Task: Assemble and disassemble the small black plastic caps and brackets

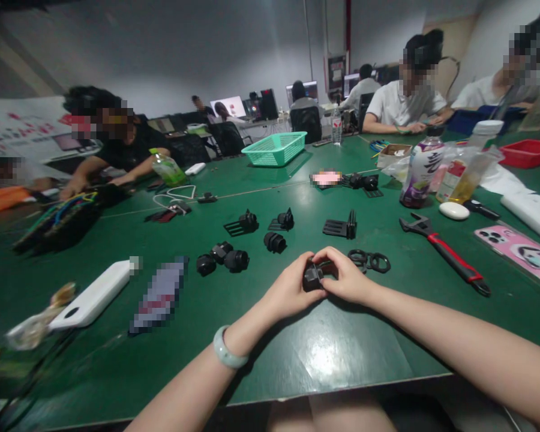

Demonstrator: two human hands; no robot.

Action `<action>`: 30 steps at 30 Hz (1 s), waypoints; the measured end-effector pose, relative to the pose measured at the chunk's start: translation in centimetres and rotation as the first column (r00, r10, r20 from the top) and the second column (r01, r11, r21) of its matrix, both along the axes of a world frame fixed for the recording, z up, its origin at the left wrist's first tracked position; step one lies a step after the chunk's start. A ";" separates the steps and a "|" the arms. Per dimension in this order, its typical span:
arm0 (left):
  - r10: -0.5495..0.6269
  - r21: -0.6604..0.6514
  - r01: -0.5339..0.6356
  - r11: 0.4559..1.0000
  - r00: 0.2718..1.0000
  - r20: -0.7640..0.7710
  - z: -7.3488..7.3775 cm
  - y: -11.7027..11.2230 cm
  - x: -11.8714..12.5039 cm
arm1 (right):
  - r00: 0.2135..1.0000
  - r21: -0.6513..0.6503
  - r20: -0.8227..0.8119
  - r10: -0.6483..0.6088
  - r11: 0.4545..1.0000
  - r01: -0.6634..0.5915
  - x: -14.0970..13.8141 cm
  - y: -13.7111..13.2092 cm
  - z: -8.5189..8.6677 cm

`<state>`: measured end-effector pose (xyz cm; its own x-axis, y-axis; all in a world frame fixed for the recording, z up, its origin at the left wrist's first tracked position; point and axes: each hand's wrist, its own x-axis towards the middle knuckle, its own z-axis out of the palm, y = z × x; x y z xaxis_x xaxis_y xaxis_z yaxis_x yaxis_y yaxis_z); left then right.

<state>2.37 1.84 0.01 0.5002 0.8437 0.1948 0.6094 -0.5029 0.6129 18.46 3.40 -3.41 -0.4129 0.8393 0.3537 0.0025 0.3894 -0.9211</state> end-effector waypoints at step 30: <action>0.062 -0.004 -0.063 0.998 0.995 -0.074 1.1 0.8 0.3 | 0.987 0.074 0.122 -0.103 0.993 0.095 -0.7 0.7 1.0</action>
<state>2.62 2.59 1.15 0.4591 0.8749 0.1543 0.6831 -0.4587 0.5683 17.81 4.13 -2.41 -0.3735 0.8543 0.3614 0.1581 0.4425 -0.8827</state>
